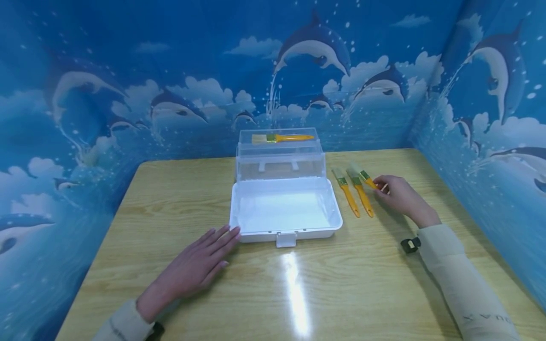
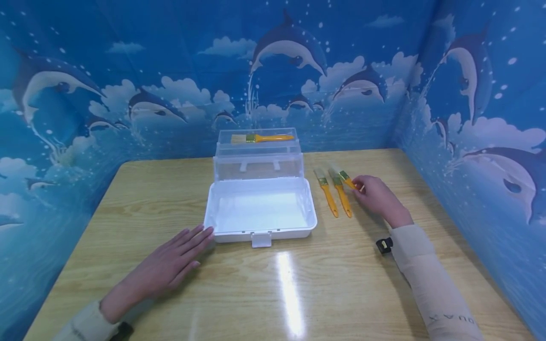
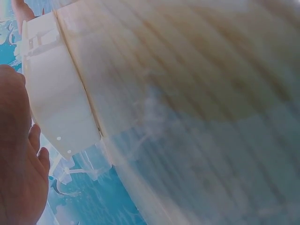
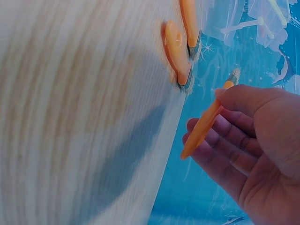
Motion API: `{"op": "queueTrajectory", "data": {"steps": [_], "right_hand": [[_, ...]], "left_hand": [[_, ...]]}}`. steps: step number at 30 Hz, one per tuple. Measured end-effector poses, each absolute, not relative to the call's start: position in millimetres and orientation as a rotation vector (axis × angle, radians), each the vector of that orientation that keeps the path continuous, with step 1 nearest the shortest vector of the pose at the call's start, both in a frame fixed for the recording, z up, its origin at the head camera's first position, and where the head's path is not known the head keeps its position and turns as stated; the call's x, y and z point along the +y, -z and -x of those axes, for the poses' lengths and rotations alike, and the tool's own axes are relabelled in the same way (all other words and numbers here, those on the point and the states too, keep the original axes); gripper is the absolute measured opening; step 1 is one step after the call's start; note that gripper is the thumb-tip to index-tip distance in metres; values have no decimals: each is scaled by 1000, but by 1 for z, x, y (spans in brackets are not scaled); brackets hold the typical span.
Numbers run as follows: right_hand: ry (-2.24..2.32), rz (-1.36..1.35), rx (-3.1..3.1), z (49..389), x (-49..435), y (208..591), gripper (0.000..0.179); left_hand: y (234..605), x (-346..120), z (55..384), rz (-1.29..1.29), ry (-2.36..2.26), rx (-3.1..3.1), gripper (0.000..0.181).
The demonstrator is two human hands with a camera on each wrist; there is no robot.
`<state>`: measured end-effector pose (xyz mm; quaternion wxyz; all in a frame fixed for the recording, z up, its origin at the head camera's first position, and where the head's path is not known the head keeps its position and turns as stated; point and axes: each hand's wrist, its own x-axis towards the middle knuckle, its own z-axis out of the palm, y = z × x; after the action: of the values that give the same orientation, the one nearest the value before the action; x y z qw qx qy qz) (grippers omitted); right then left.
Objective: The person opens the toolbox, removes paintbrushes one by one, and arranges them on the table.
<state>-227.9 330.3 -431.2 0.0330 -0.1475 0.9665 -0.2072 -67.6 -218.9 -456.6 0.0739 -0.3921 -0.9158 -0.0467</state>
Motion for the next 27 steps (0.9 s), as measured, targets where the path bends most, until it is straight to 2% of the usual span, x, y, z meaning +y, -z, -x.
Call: {"op": "queueTrajectory", "data": {"steps": [27], "right_hand": [[629,379,2956,228,331,438,34]], "left_hand": [[456,-218,66,1174,160,-2754,58]]}}
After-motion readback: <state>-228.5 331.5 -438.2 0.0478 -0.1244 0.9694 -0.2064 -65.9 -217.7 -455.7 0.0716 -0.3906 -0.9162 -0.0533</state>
